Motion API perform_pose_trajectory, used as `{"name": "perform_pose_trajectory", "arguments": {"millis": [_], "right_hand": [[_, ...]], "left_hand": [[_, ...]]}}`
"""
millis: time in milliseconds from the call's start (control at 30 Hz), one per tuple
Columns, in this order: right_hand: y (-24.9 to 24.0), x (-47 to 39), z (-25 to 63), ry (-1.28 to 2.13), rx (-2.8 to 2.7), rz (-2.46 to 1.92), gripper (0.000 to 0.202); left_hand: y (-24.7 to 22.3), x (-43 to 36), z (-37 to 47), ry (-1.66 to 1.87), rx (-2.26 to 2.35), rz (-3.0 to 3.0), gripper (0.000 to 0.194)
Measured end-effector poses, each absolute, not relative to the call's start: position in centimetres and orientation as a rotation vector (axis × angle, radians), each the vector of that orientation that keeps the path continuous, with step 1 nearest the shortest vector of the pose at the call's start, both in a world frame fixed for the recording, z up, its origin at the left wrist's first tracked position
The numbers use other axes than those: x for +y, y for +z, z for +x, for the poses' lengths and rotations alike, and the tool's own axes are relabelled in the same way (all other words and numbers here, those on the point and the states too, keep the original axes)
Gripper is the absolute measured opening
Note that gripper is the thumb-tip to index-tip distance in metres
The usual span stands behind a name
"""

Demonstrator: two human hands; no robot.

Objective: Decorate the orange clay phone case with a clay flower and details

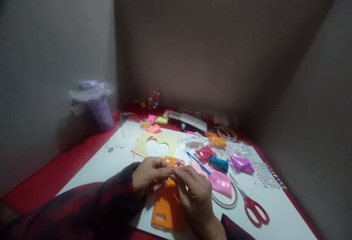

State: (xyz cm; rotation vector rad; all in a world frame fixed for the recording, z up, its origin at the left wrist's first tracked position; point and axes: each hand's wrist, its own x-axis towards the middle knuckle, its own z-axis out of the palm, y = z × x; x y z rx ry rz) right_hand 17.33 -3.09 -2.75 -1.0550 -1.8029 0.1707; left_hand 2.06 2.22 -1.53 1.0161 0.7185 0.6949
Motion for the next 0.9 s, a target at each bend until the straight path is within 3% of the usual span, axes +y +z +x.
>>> {"name": "perform_pose_trajectory", "arguments": {"millis": [133, 333, 900], "right_hand": [[-2.85, -3.13, 17.22, 0.163, -1.770, -1.119, 0.025], [-2.83, -3.25, 17.08, 0.233, -1.721, -1.171, 0.011], [-3.26, -3.19, 17.31, 0.234, -1.721, -1.150, 0.016]], "left_hand": [[-1.60, 2.23, 2.10, 0.693, 0.722, 0.982, 0.036], [-1.66, 2.15, 2.19, 0.707, 0.715, 0.969, 0.037], [-1.83, 2.29, 2.24, 0.716, 0.733, 0.931, 0.035]]}}
